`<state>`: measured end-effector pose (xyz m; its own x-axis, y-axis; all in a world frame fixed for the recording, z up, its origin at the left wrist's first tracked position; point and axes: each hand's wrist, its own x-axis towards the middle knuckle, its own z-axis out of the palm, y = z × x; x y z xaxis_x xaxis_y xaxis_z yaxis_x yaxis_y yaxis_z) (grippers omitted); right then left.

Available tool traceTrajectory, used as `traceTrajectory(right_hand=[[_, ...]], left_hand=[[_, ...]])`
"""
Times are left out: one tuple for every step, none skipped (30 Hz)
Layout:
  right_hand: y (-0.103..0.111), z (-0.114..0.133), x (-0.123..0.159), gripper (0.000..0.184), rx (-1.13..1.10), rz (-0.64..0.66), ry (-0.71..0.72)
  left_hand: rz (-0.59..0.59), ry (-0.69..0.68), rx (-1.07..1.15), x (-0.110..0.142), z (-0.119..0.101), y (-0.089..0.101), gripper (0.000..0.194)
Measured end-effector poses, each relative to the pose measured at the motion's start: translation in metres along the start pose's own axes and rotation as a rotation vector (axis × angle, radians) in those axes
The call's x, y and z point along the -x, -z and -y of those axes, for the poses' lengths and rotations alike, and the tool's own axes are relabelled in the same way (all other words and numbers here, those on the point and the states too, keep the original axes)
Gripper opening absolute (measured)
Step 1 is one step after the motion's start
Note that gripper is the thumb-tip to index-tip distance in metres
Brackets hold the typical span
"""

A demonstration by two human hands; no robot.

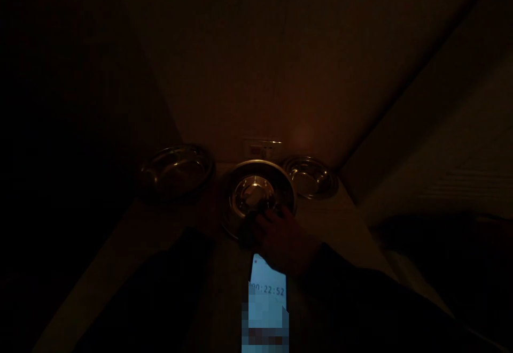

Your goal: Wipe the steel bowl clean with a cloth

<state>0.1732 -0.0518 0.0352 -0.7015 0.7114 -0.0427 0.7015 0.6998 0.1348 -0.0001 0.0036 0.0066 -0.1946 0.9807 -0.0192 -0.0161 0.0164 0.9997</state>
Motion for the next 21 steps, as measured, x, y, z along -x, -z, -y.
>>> traceTrajectory(right_hand=[[0.000, 0.000, 0.000, 0.033, -0.005, -0.004, -0.012], [0.000, 0.002, -0.001, 0.034, -0.016, -0.011, -0.032], [0.000, 0.005, -0.005, 0.035, -0.030, -0.021, -0.053], [0.000, 0.008, -0.009, 0.035, -0.047, -0.033, -0.073], [0.000, 0.013, -0.014, 0.036, -0.065, -0.049, -0.091], [-0.001, 0.017, -0.019, 0.036, -0.084, -0.065, -0.107], [-0.002, 0.020, -0.025, 0.037, -0.104, -0.081, -0.123], [-0.002, 0.024, -0.030, 0.037, -0.123, -0.097, -0.140], [-0.003, 0.026, -0.034, 0.037, -0.138, -0.111, -0.158], [-0.004, 0.027, -0.036, 0.036, -0.149, -0.121, -0.172], [-0.005, 0.027, -0.037, 0.036, -0.156, -0.128, -0.178], [-0.005, 0.025, -0.037, 0.036, -0.161, -0.132, -0.173], [-0.005, 0.022, -0.035, 0.035, -0.162, -0.130, -0.157], [-0.005, 0.018, -0.032, 0.035, -0.157, -0.122, -0.133], [-0.004, 0.012, -0.027, 0.034, -0.147, -0.108, -0.100], [-0.003, 0.006, -0.021, 0.034, -0.131, -0.089, -0.065], [-0.002, 0.000, -0.016, 0.032, -0.108, -0.069, -0.030], [0.000, -0.007, -0.010, 0.030, -0.084, -0.044, 0.011], [0.001, -0.012, -0.005, 0.030, -0.064, -0.031, 0.030], [0.002, -0.015, -0.001, 0.029, -0.051, -0.024, 0.047], [0.003, -0.017, 0.001, 0.029, -0.043, -0.024, 0.056]], left_hand=[[0.006, 0.004, -0.004, 0.000, 0.000, 0.000, 0.038], [0.001, 0.003, -0.016, -0.001, 0.001, 0.000, 0.038], [-0.011, -0.002, -0.032, -0.002, 0.002, 0.000, 0.038], [-0.029, -0.008, -0.048, -0.003, 0.004, 0.001, 0.039], [-0.051, -0.016, -0.068, -0.004, 0.006, 0.002, 0.039], [-0.071, -0.029, -0.093, -0.005, 0.007, 0.003, 0.038], [-0.081, -0.047, -0.122, -0.006, 0.009, 0.004, 0.037], [-0.085, -0.066, -0.147, -0.007, 0.009, 0.005, 0.036], [-0.087, -0.082, -0.166, -0.007, 0.009, 0.006, 0.035], [-0.084, -0.094, -0.177, -0.008, 0.009, 0.006, 0.035], [-0.071, -0.101, -0.180, -0.008, 0.008, 0.006, 0.035], [-0.049, -0.099, -0.176, -0.008, 0.007, 0.006, 0.036], [-0.037, -0.089, -0.171, -0.008, 0.005, 0.006, 0.038], [-0.030, -0.077, -0.177, -0.007, 0.003, 0.005, 0.039], [-0.032, -0.068, -0.195, -0.007, 0.001, 0.005, 0.039], [-0.042, -0.065, -0.215, -0.007, -0.001, 0.004, 0.038], [-0.049, -0.067, -0.232, -0.006, -0.003, 0.004, 0.037], [-0.049, -0.075, -0.250, -0.006, -0.004, 0.003, 0.037], [-0.042, -0.082, -0.270, -0.006, -0.004, 0.003, 0.037], [-0.027, -0.089, -0.288, -0.007, -0.004, 0.003, 0.036], [-0.017, -0.093, -0.300, -0.007, -0.004, 0.003, 0.036]])
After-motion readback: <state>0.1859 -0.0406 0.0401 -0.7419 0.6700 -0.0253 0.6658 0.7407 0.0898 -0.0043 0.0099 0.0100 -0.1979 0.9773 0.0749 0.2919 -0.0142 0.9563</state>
